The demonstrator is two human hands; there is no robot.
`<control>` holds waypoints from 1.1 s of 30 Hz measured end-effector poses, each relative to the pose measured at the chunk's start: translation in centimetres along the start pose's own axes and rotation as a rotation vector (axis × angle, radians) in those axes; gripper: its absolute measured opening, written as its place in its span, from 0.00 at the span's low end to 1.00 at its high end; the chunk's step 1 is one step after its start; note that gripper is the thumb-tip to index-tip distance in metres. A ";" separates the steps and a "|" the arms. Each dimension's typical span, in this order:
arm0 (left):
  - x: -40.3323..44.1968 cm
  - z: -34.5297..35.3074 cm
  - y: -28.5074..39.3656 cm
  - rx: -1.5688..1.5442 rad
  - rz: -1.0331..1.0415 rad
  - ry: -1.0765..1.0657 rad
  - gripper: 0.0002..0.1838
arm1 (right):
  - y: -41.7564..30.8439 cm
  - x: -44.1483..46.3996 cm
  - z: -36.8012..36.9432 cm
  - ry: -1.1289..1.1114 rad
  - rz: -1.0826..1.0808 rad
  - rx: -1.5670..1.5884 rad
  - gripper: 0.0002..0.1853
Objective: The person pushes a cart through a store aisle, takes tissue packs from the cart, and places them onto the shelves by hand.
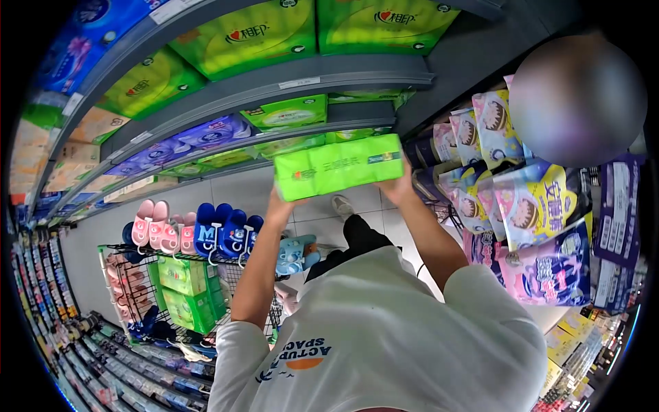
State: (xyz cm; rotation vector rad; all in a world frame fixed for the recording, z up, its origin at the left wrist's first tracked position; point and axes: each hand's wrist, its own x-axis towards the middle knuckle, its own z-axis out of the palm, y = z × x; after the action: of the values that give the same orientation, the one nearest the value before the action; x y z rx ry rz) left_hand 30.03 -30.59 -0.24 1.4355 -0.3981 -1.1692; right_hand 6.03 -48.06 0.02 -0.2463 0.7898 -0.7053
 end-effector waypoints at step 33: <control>26.4 13.1 -1.7 -0.213 -0.101 -0.153 0.26 | -14.1 23.1 -6.5 0.294 -0.297 0.000 0.23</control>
State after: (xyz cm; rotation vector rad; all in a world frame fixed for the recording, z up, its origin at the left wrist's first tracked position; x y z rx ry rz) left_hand 30.30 -58.36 -10.32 1.1967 -0.2986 -1.3662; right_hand 5.83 -73.63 -11.13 -0.2660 1.0450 -1.0374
